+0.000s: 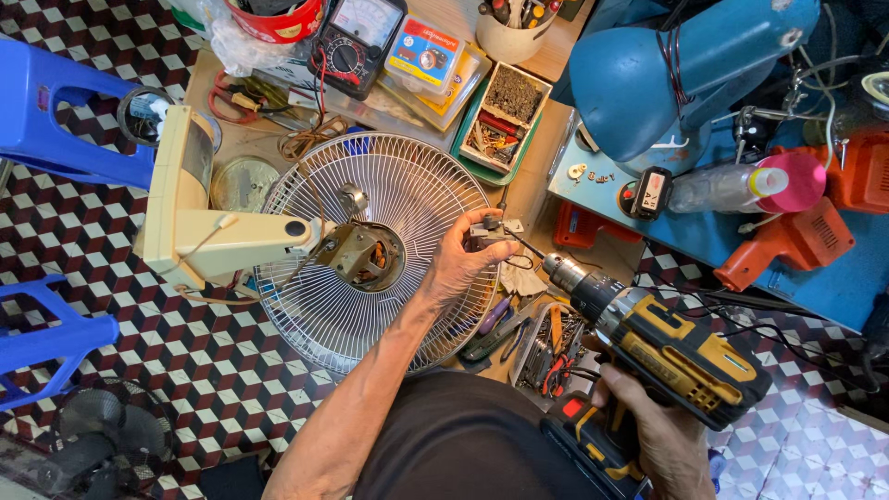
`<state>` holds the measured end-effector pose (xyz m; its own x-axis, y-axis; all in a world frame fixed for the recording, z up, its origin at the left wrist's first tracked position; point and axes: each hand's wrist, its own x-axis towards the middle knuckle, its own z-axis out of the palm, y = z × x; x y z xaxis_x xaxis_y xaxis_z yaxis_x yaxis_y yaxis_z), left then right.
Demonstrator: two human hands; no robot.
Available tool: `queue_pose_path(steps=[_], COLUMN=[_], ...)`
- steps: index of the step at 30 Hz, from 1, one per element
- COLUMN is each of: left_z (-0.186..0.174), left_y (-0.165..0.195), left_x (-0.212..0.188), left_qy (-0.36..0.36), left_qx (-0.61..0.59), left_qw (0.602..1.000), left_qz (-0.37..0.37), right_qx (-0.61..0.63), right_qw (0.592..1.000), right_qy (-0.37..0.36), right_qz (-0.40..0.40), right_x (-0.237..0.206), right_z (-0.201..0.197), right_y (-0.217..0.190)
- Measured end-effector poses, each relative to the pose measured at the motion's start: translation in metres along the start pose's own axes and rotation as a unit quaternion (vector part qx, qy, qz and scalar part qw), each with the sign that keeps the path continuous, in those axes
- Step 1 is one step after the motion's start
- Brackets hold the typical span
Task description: The person repairs a disassembled electric fan by hand and with a cordless drill. They apply a white substance to the motor housing, then repeatedly remove and reattach a small metal component using the drill, while also handling a multimeter and other small parts on the workbench.
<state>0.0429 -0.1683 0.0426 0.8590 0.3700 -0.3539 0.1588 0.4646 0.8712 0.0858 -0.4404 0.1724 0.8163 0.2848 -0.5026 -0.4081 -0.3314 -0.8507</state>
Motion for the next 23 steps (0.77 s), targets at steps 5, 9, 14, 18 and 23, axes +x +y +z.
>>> queue_pose_path(steps=[5,9,14,18,23], left_z=[-0.004,-0.005,-0.005,-0.005,-0.004], left_y=[-0.007,-0.012,-0.014,-0.014,-0.011], left_x=[0.004,0.003,0.004,0.003,-0.001], left_qy=[-0.015,-0.017,-0.021,-0.023,-0.012], left_qx=[0.013,0.011,0.001,0.005,0.015], left_qw=[1.0,1.0,0.999,0.999,0.999], left_qz=[0.017,0.02,0.025,0.033,0.027], right_qx=[-0.013,-0.005,0.006,-0.005,-0.007], right_qw=[1.0,0.999,0.999,1.0,0.999], right_qy=[-0.006,-0.015,-0.022,-0.007,-0.017], right_qz=[-0.023,-0.032,-0.036,-0.03,-0.043], right_x=[-0.002,-0.003,-0.003,-0.003,0.0], right_z=[0.009,0.014,0.016,0.014,0.01], right_y=[-0.009,-0.014,-0.015,-0.011,-0.002])
